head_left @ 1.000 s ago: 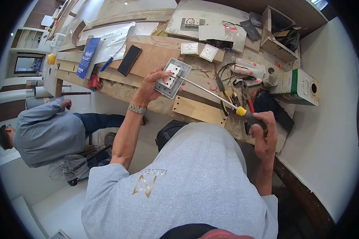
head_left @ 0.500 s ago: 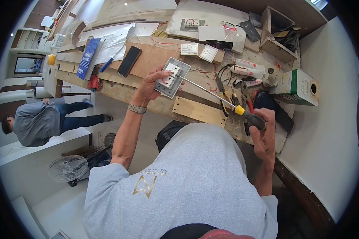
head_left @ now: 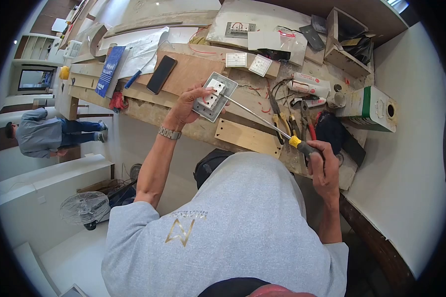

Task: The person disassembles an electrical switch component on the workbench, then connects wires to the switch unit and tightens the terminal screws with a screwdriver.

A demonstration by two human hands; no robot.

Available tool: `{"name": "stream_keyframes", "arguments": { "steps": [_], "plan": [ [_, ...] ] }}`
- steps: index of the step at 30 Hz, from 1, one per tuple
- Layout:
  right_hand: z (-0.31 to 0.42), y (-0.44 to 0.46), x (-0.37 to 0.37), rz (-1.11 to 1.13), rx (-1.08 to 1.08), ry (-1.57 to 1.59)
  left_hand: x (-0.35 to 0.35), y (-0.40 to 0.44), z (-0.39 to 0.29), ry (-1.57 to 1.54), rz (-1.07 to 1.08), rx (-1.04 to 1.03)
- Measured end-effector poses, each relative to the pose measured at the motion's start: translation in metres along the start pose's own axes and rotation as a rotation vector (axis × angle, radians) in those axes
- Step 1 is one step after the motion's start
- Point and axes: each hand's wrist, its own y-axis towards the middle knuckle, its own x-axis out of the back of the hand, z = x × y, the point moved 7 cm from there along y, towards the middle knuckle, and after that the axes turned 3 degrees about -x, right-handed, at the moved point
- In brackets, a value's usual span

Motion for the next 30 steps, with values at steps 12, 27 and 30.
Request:
{"name": "stream_keyframes", "arguments": {
  "steps": [12, 27, 30],
  "plan": [
    [0.025, -0.012, -0.010, -0.070, 0.600, -0.365, -0.012, 0.004, -0.012, 0.068, -0.012, 0.053],
    [0.035, -0.011, -0.024, -0.018, 0.678, -0.759, -0.011, 0.001, -0.006, 0.134, 0.046, 0.073],
    [0.017, -0.006, -0.027, 0.079, 0.432, -0.416, -0.004, -0.001, -0.013, 0.188, -0.019, 0.079]
  ]
}}
